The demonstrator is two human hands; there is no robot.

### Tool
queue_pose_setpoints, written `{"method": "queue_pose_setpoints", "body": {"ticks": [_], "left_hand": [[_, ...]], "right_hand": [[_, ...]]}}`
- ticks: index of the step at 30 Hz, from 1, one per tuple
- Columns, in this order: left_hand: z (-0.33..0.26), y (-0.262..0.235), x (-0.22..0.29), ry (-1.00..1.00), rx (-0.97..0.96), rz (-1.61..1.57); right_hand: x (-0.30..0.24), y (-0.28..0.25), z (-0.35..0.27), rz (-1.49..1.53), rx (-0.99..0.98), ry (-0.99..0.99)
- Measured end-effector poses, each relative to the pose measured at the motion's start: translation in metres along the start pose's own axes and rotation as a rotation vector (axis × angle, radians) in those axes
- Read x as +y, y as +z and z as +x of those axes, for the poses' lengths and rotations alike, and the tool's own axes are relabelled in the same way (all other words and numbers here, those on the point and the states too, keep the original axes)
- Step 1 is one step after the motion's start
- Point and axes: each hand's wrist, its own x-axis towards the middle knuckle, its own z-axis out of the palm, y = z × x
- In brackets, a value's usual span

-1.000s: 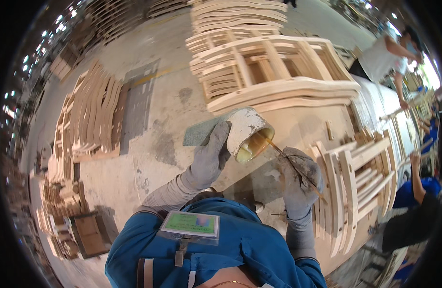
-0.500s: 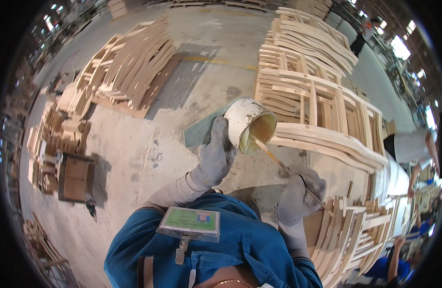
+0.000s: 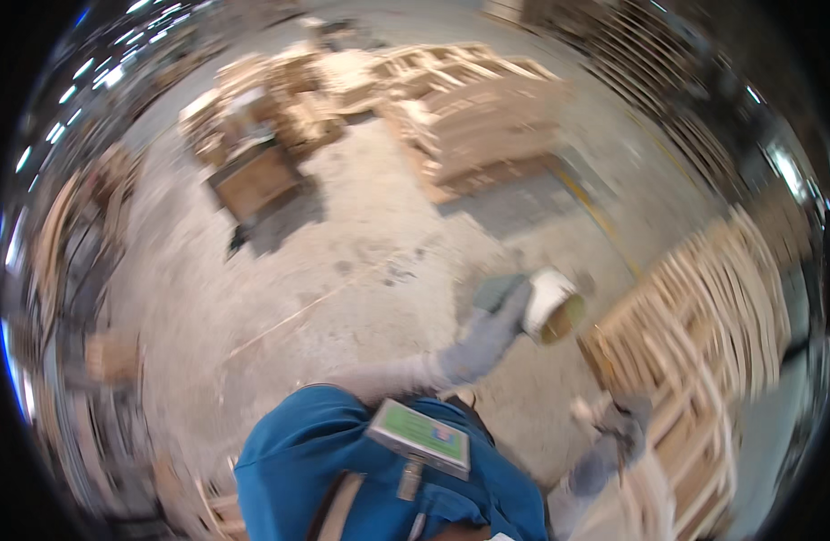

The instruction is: The person applies a yellowish liquid to wooden chair frames using a brush and a small container. They repeatedly dip the brush into the container and coat the joints and surfaces of multiple chair frames on a workbench in a factory setting.

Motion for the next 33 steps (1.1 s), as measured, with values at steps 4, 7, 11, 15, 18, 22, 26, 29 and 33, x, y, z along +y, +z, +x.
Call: {"method": "queue_pose_setpoints", "body": {"ticks": [4,7,11,15,18,22,26,29,33], "left_hand": [[0.003,0.006,0.025,-0.268,0.059,-0.299],[0.004,-0.009,0.026,-0.176,0.028,-0.348],[0.006,-0.009,0.022,0.159,0.111,0.151],[-0.001,-0.017,0.036,0.072,0.136,-0.307],[-0.015,-0.028,0.037,0.047,0.182,-0.452],[-0.029,-0.032,0.055,0.168,-0.013,-0.472],[-0.034,-0.043,0.072,0.257,0.05,-0.562],[-0.022,-0.061,0.08,0.288,0.112,-0.63],[0.016,-0.091,0.084,0.253,0.142,-0.688]], "right_hand": [[0.052,-0.027,-0.003,-0.016,0.109,0.433],[0.07,-0.026,0.01,-0.176,0.041,0.391],[0.046,-0.014,0.044,0.0,0.011,0.576],[0.094,-0.014,0.05,-0.051,-0.241,0.076],[0.116,0.007,0.051,-0.081,-0.211,0.351],[0.108,0.032,0.075,0.046,-0.25,0.369],[0.126,0.051,0.078,0.115,-0.291,0.249],[0.131,0.069,0.089,0.151,-0.314,0.275],[0.147,0.099,0.098,0.056,-0.254,0.393]]}}
